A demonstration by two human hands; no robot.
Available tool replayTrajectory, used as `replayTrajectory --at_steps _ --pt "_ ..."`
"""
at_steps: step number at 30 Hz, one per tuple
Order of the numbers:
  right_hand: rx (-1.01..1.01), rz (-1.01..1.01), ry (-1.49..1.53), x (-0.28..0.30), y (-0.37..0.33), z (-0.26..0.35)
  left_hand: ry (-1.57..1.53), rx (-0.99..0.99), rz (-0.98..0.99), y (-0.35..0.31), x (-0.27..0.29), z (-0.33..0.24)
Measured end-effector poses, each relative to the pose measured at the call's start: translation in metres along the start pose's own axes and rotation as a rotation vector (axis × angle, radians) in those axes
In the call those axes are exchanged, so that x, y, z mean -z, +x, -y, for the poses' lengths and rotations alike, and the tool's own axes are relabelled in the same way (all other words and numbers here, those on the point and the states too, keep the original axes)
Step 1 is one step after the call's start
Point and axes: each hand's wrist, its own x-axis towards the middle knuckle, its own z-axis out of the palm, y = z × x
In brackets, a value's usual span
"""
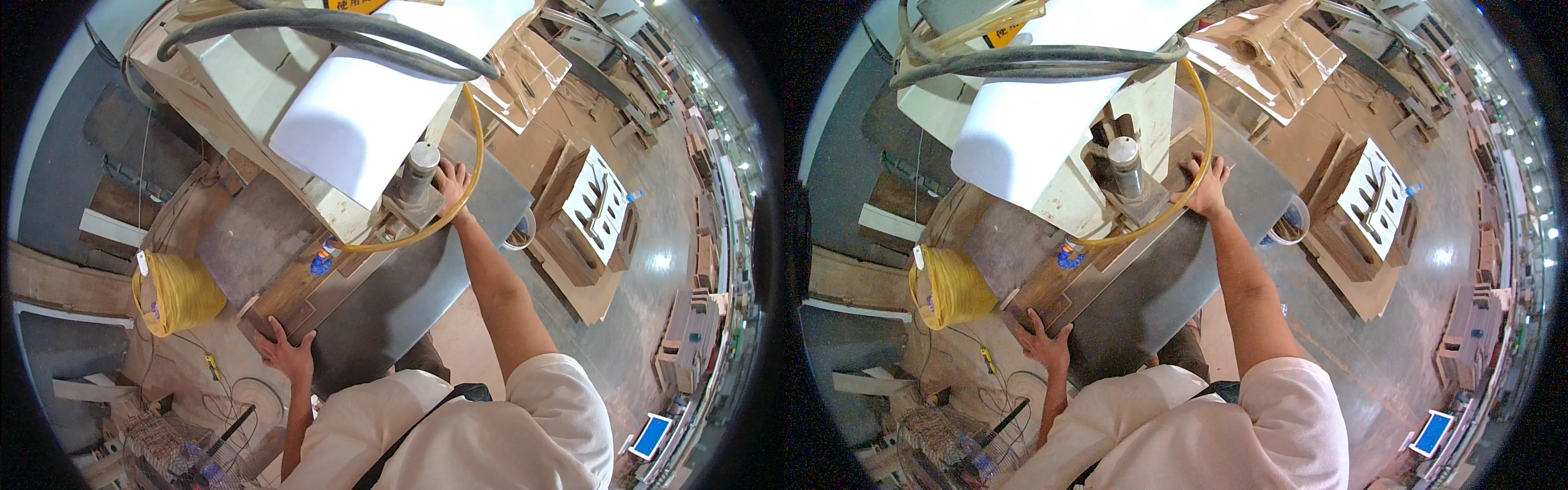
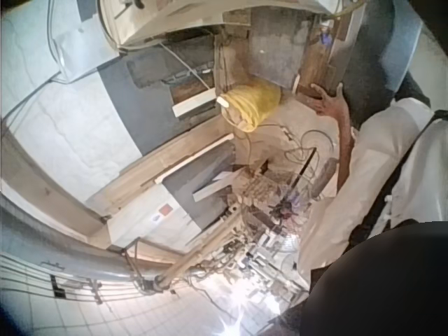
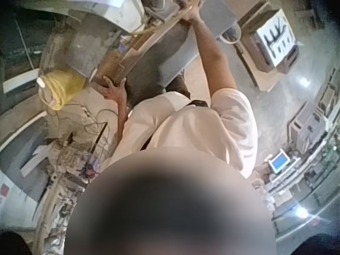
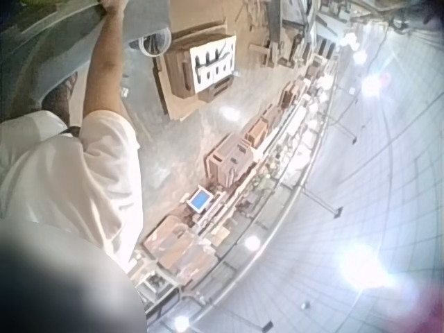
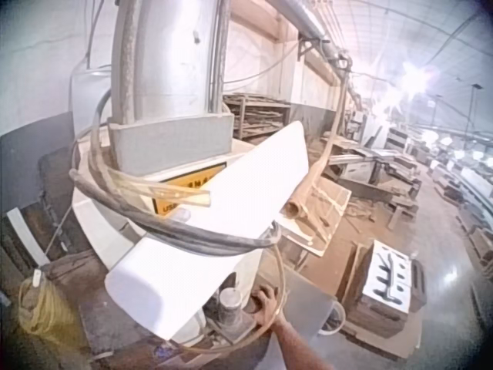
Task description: The person places a wooden chair component into a shaping machine, slides it along the guide to shape the interior curves, and then lifts the component to inspect the finish.
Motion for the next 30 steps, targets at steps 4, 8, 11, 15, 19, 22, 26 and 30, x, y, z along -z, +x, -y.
replayTrajectory --at_steps 4,8,11,15,19,22,26,30 --pt "-0.006 -0.002 -0.002 0.001 0.001 -0.005 0.014 -0.020 -0.011 -0.001 -0.003 -0.003" --pt "-0.002 0.008 0.014 0.004 0.001 -0.003 -0.004 -0.027 -0.015 -0.003 -0.003 -0.005" --pt "0.005 0.053 -0.004 0.010 0.007 -0.002 0.014 -0.005 0.046 0.001 -0.004 -0.006" --pt "-0.041 0.094 0.017 0.004 0.003 -0.013 -0.009 0.030 0.074 0.002 0.006 -0.018" --pt "-0.203 0.081 -0.007 -0.001 -0.023 0.009 -0.025 0.018 0.074 0.007 0.010 -0.020" --pt "-0.276 0.055 0.027 -0.005 -0.071 0.059 -0.070 -0.059 0.026 0.001 0.008 -0.013" --pt "-0.077 0.152 0.092 0.005 -0.111 0.148 -0.254 -0.302 -0.144 0.008 -0.004 0.010" --pt "-0.050 0.153 0.076 0.001 -0.118 0.191 -0.221 -0.237 -0.183 0.004 -0.003 -0.001"
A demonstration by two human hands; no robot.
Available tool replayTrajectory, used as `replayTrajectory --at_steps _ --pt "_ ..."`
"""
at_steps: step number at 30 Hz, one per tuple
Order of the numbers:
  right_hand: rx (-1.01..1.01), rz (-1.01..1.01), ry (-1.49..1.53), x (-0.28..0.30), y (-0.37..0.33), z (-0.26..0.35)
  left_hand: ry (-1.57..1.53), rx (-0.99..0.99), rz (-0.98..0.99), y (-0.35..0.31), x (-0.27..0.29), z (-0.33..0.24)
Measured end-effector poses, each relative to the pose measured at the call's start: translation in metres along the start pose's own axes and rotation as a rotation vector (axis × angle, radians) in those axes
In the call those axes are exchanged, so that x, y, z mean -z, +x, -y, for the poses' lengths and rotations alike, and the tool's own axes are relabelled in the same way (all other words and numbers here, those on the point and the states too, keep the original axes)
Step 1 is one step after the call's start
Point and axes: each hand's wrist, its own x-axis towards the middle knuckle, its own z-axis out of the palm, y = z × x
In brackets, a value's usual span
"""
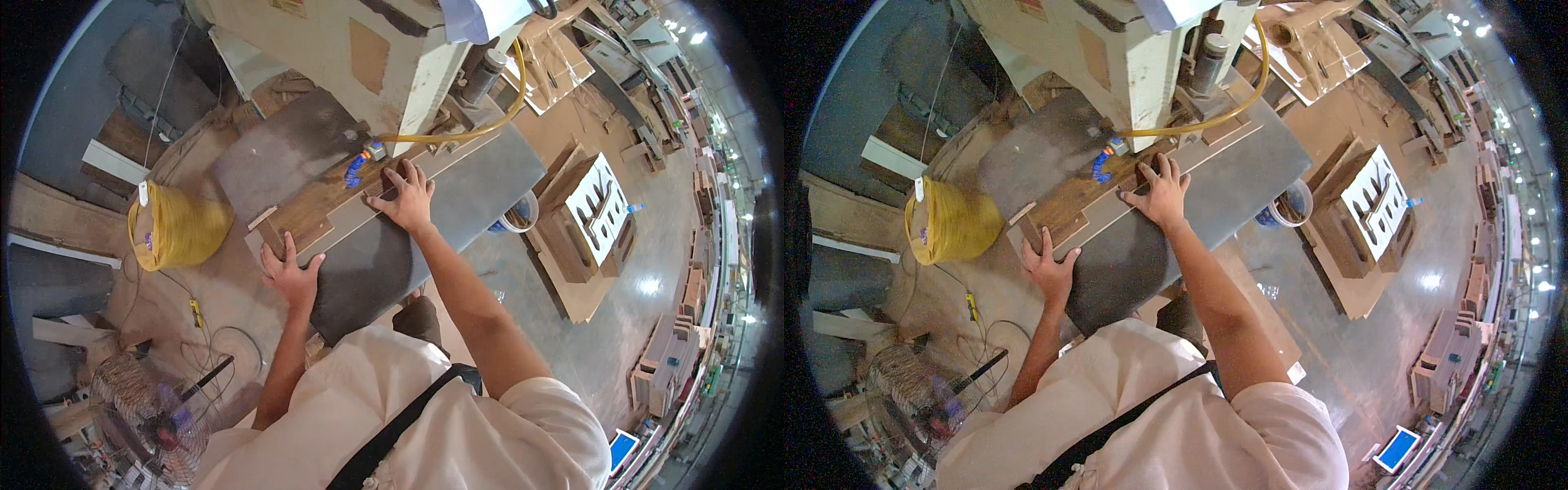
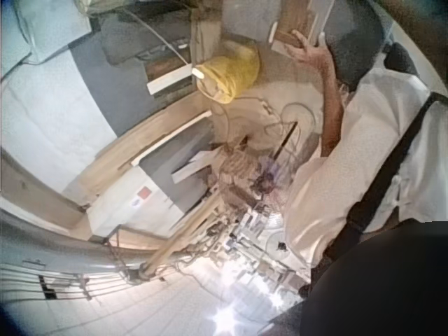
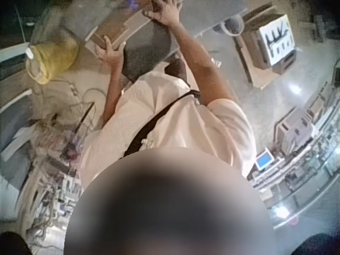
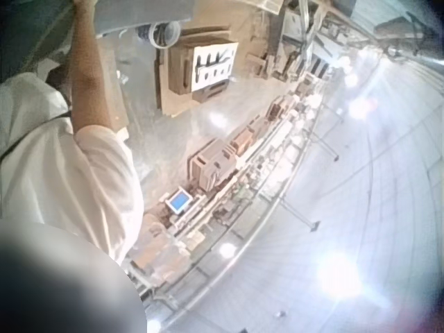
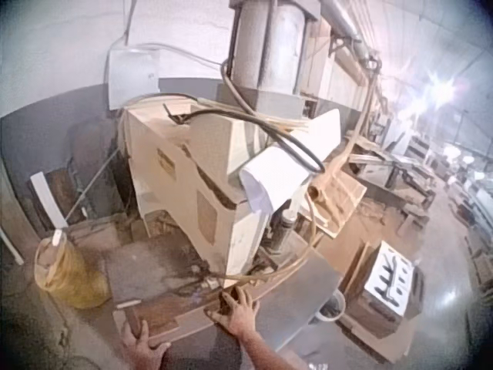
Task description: The person places a wooden chair component into a shaping machine, slides it along the guide to shape the interior curves, and then lifts the component to inspect the finish.
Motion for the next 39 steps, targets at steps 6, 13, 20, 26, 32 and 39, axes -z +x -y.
replayTrajectory --at_steps 6,13,20,26,32,39 --pt "-0.022 -0.038 -0.041 -0.009 0.002 0.014 0.046 0.026 -0.035 -0.003 -0.006 -0.003" --pt "-0.023 -0.100 0.003 -0.013 0.002 0.018 0.080 -0.030 -0.124 -0.007 -0.014 0.005" --pt "-0.042 -0.092 0.012 -0.005 0.006 0.019 0.103 0.013 -0.086 -0.008 -0.012 -0.004" --pt "-0.032 -0.086 0.011 -0.007 0.007 0.008 0.103 -0.027 -0.098 -0.007 -0.011 -0.009" --pt "-0.030 -0.106 0.014 -0.006 0.009 0.003 0.134 0.009 -0.040 -0.004 -0.006 -0.023" --pt "-0.026 -0.102 0.019 -0.002 0.014 -0.003 0.140 -0.037 -0.083 -0.003 -0.012 -0.027"
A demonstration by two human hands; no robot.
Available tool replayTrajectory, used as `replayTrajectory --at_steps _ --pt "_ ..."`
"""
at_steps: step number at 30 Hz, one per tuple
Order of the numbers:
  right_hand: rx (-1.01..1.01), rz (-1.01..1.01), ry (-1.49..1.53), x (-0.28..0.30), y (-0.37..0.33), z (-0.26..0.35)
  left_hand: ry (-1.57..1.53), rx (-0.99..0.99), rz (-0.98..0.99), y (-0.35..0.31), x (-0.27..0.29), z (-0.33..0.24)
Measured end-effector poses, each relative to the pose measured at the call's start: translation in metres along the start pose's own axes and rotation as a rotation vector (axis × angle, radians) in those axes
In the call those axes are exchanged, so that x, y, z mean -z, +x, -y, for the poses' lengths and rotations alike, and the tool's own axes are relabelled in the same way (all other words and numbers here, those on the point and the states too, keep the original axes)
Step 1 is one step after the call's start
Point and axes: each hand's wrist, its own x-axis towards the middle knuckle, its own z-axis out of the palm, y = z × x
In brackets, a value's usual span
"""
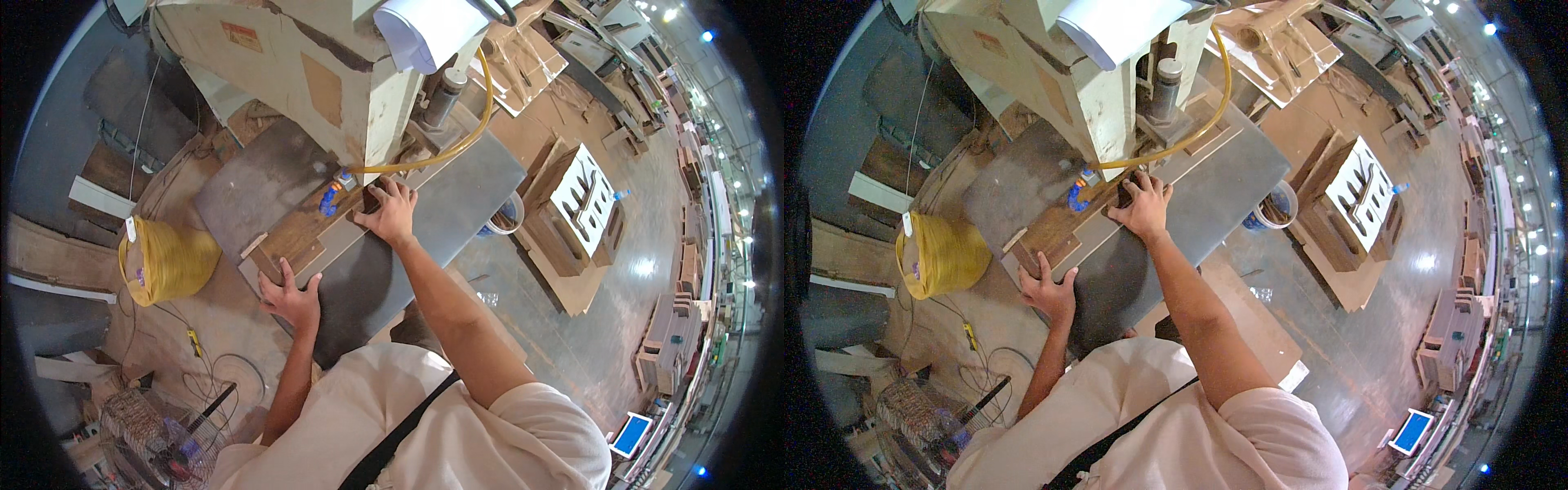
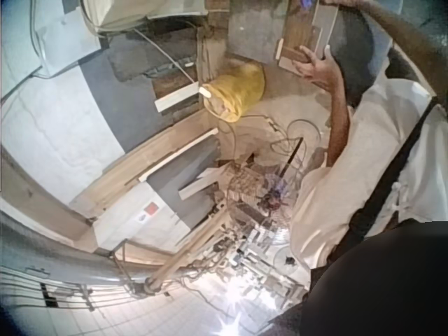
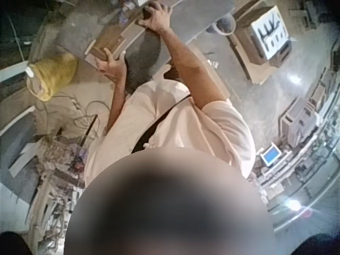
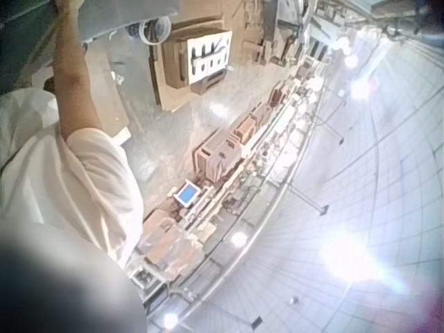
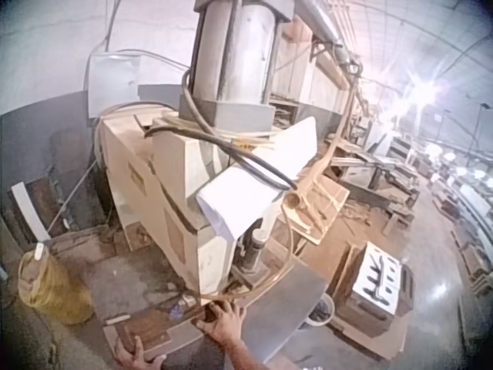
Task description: The person places a wooden chair component into a shaping machine, slides it along the guide to shape the interior curves, and then lifts the component to inspect the finish.
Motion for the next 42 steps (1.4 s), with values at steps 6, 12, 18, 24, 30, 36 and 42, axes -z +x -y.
replayTrajectory --at_steps 6,12,18,24,30,36,42 --pt "0.029 -0.007 0.011 -0.001 0.004 -0.010 0.030 0.029 0.004 -0.001 -0.005 -0.008" --pt "0.021 -0.003 0.012 0.002 0.007 -0.013 0.002 0.038 0.019 0.000 -0.005 -0.015" --pt "0.004 -0.007 0.009 0.003 0.011 -0.017 0.007 0.068 0.048 0.000 -0.008 -0.021" --pt "0.012 -0.029 0.013 0.003 0.014 -0.023 -0.047 0.042 0.039 0.001 -0.012 -0.024" --pt "0.027 -0.043 -0.024 0.007 0.017 -0.025 -0.023 0.037 0.025 0.001 -0.016 -0.030" --pt "0.021 -0.044 -0.010 0.008 0.021 -0.032 -0.036 0.025 0.019 0.002 -0.021 -0.033" --pt "0.035 -0.041 0.002 0.007 0.024 -0.037 -0.011 0.040 0.030 0.003 -0.021 -0.039"
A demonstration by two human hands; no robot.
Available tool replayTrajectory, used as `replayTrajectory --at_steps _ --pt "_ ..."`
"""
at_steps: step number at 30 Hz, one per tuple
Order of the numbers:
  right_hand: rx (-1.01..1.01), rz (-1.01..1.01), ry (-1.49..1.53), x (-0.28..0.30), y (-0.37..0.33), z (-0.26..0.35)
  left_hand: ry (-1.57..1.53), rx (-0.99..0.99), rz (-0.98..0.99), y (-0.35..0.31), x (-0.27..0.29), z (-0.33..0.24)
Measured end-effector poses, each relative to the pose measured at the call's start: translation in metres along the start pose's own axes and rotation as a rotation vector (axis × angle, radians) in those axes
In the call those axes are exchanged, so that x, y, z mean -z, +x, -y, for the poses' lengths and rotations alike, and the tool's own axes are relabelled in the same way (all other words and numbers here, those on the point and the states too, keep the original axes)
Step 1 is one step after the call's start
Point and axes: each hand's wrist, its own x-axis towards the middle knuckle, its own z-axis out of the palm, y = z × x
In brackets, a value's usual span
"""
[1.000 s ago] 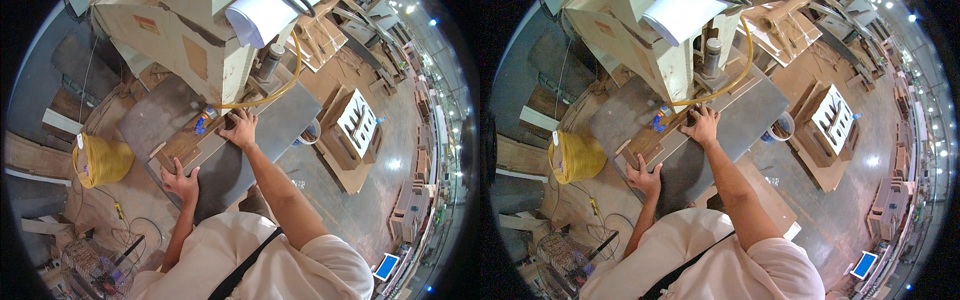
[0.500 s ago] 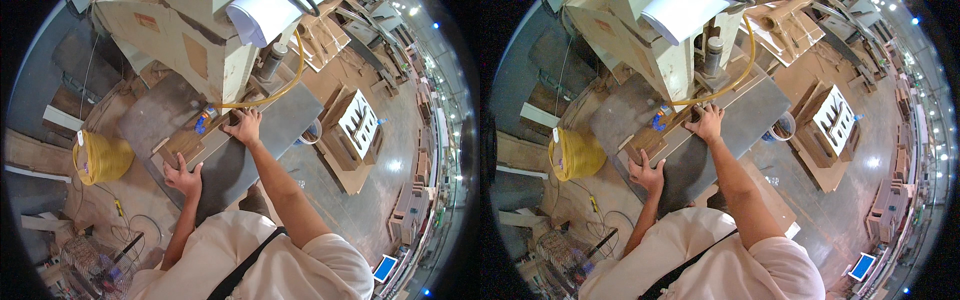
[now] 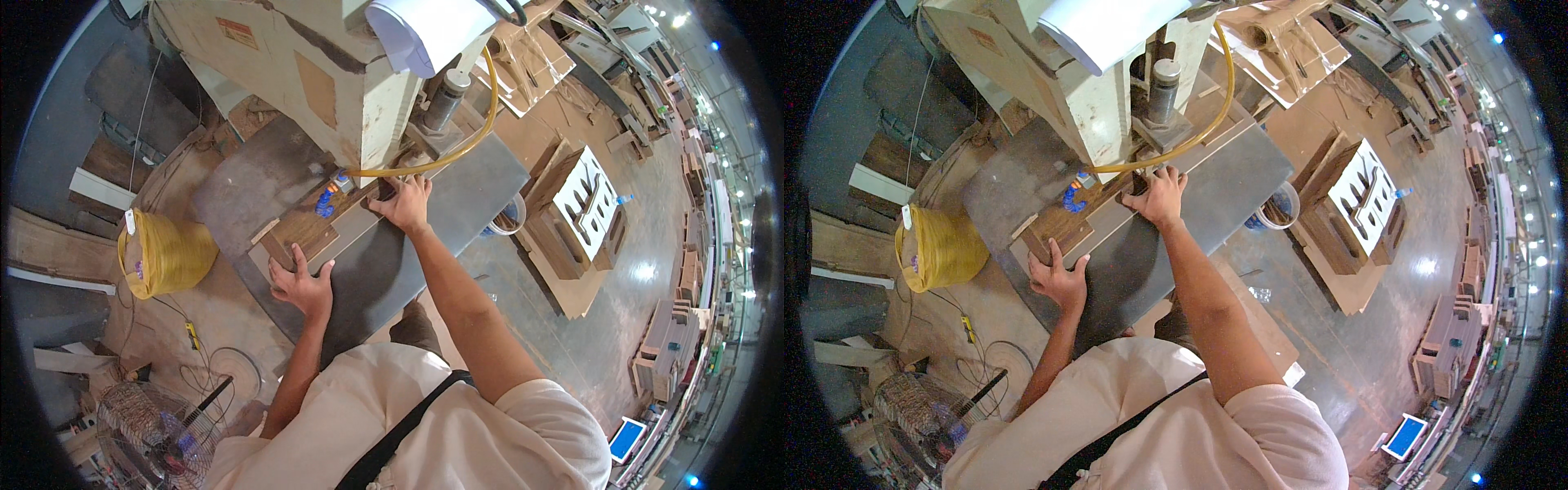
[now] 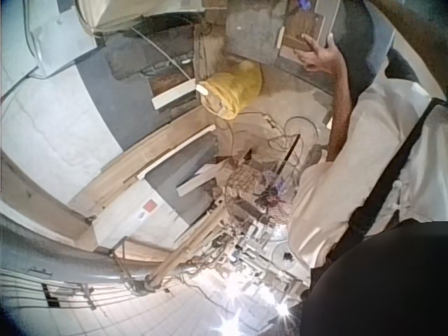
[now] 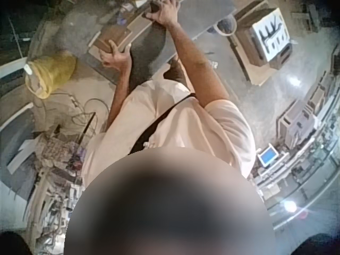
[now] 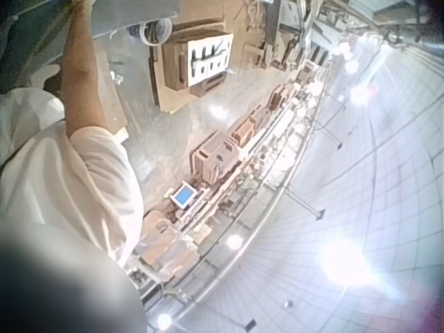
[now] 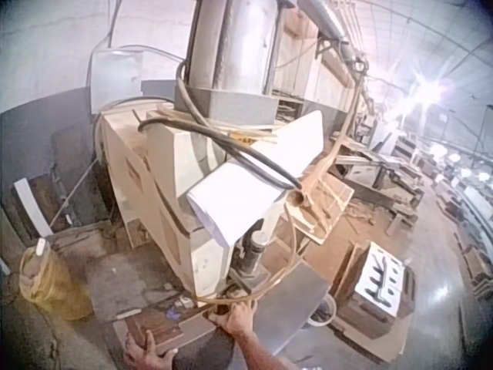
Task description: The person places a wooden chair component into a shaping machine, slides it along the guide to shape the interior curves, and then lifts the component to inspect the finish.
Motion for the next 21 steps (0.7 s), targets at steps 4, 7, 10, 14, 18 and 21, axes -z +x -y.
replayTrajectory --at_steps 4,7,10,14,18,21 --pt "0.012 -0.003 -0.006 -0.001 0.002 -0.006 0.021 0.013 0.022 0.001 -0.002 -0.004" --pt "0.007 -0.001 0.005 0.001 0.004 -0.007 0.012 0.011 0.014 0.001 -0.004 -0.006" --pt "-0.016 0.034 0.011 0.005 0.005 -0.004 0.002 0.020 0.017 0.001 -0.005 -0.009" --pt "-0.011 0.029 0.014 0.006 0.006 -0.010 -0.013 0.015 0.025 0.001 -0.005 -0.012" --pt "0.001 -0.012 0.039 0.005 0.006 -0.012 -0.006 0.004 0.017 0.001 -0.007 -0.013" --pt "-0.022 -0.008 0.073 0.006 0.008 -0.013 0.008 0.027 0.045 0.003 -0.005 -0.019"
